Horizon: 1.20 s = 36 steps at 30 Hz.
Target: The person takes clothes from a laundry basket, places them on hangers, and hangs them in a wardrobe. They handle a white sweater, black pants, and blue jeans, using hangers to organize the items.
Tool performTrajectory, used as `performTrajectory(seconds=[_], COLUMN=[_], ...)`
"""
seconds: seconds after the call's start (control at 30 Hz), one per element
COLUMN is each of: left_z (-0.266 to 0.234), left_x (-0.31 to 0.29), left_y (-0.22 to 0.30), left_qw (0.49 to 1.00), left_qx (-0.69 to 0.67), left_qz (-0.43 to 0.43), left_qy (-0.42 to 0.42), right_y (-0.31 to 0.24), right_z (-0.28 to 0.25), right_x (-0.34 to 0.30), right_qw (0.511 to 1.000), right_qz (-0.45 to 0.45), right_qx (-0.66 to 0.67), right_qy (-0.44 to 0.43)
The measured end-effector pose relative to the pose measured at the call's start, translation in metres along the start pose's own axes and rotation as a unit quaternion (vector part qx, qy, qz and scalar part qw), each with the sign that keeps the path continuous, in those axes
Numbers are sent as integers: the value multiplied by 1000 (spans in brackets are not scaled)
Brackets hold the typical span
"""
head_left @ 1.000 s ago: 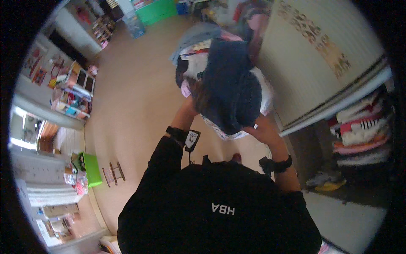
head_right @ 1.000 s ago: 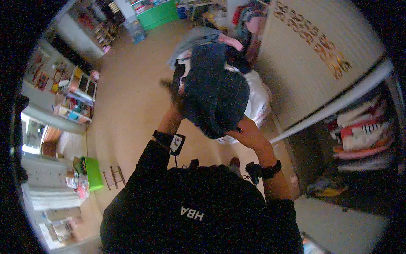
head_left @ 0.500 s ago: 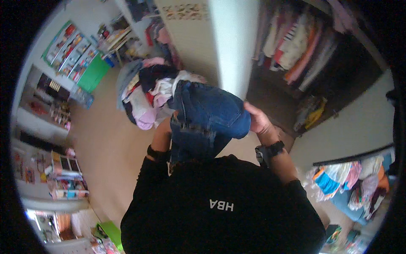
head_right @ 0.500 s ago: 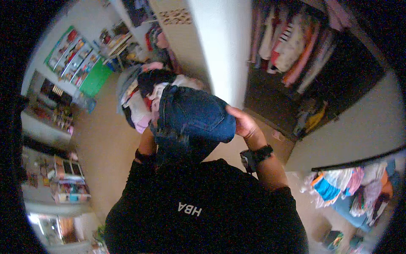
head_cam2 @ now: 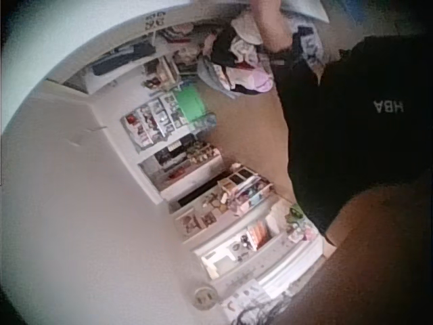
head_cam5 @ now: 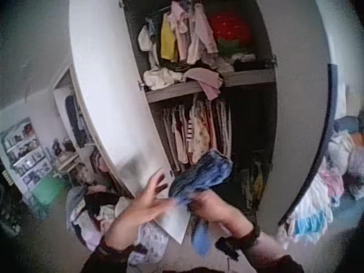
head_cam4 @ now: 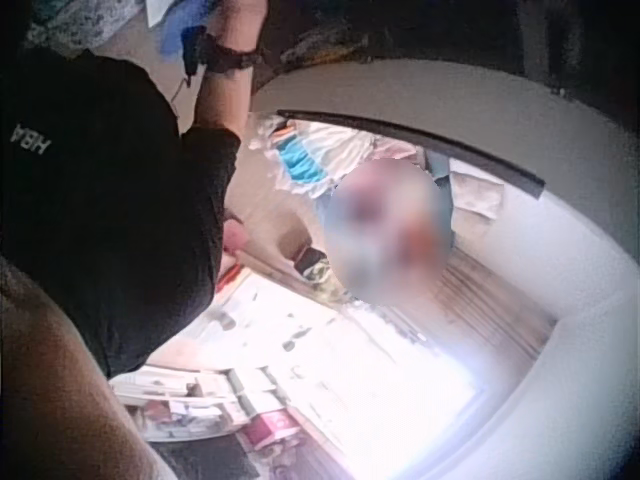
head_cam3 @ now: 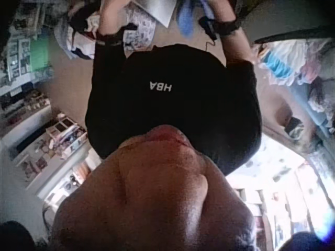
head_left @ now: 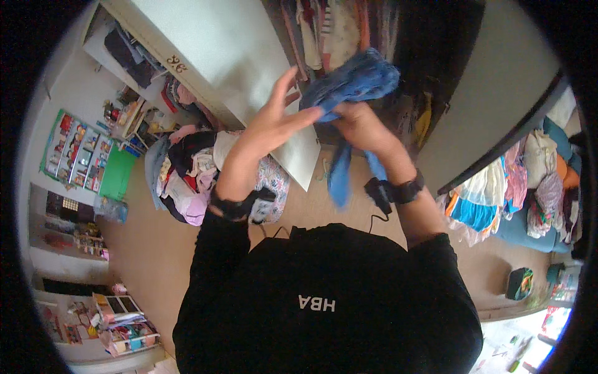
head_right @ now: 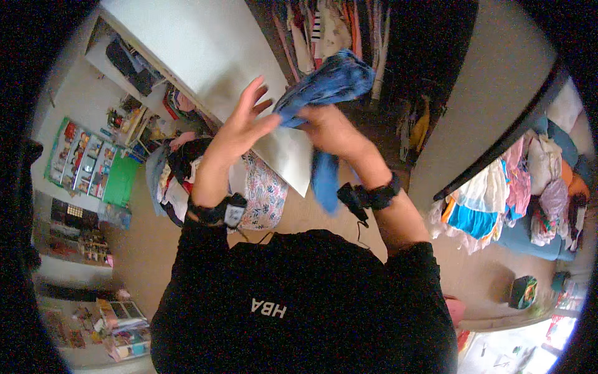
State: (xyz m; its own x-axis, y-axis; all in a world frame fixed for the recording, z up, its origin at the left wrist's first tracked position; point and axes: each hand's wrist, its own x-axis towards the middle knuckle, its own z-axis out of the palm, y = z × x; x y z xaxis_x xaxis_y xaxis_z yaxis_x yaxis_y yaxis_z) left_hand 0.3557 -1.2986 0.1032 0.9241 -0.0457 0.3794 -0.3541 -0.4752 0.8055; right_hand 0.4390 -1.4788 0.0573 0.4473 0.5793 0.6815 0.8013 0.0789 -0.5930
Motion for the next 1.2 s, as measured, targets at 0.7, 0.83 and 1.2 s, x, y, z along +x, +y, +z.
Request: performTrajectory(seconds=[0.7,0.83,1.2], left_z=[-11,-60,-82], left_x=[109,123,147], left_y=[1,4,4], left_qw=[941,963,984], left_qx=[-338,-268,-178], left_qz=[-13,18,-7], left_qy=[13,19,1], right_y=[31,19,-7], right_z=[-106,-158,-210], right_x=[36,30,68], right_qw=[910,962,962], right_qz=[291,180,243], right_qx=[-203,-96,-45], right_qy=[215,179,119])
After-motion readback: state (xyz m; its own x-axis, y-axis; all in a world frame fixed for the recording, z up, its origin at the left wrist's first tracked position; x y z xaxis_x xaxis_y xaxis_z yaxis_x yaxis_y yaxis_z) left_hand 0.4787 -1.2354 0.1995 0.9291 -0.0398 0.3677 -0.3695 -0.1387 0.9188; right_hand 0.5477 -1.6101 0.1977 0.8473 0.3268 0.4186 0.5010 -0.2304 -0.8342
